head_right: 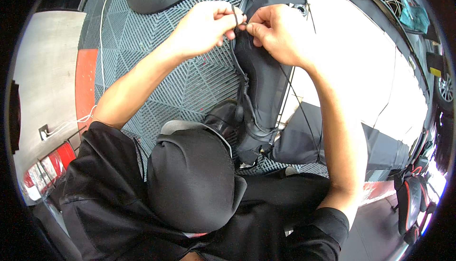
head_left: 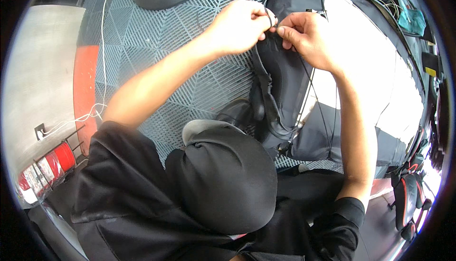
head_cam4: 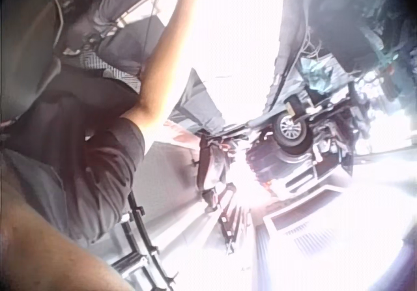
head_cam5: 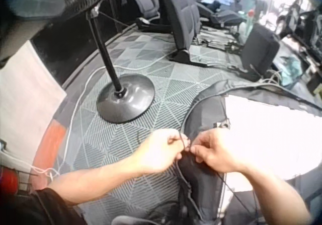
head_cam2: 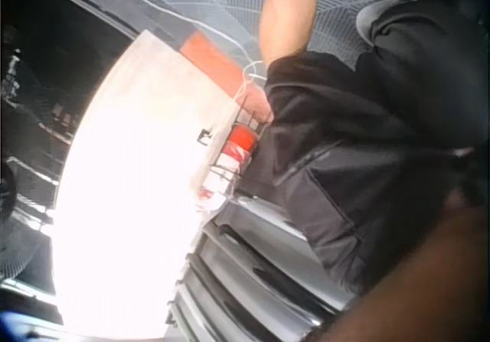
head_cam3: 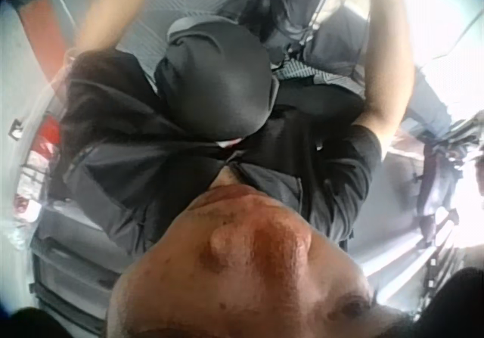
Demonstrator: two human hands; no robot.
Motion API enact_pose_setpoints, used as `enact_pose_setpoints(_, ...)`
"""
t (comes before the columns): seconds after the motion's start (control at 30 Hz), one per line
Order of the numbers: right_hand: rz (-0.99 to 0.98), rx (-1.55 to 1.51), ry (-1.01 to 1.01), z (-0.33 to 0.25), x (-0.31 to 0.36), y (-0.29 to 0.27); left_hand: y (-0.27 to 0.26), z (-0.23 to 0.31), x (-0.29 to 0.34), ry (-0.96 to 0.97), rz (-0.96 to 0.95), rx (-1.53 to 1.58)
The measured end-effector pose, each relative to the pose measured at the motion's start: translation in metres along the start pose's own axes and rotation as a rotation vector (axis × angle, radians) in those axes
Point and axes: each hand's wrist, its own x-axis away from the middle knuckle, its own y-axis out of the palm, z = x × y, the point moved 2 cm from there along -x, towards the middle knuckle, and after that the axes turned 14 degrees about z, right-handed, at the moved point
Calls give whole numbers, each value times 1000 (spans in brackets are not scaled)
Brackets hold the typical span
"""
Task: The person threads and fastens black cords through the frame of a car seat to secure the upholstery.
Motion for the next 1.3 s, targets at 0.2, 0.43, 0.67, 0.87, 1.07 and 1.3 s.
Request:
enact_pose_setpoints(0.2,-79,-160,60,-21,3,-28,-5,37,2,425,141,-185)
enact_pose_setpoints(0.43,133,-51,90,5,29,-90,65,93,-49,696,-48,-250)
enact_pose_setpoints(0.67,360,-556,374,89,80,-77,155,109,-57,897,-273,-456)
enact_pose_setpoints(0.87,599,-668,324,92,75,-55,159,99,-81,805,-359,-342)
enact_pose_setpoints(1.07,801,-290,582,108,70,-54,92,128,-59,343,-373,-360)
enact_pose_setpoints(1.3,829,-101,537,102,89,-59,5,22,-70,378,-143,-298)
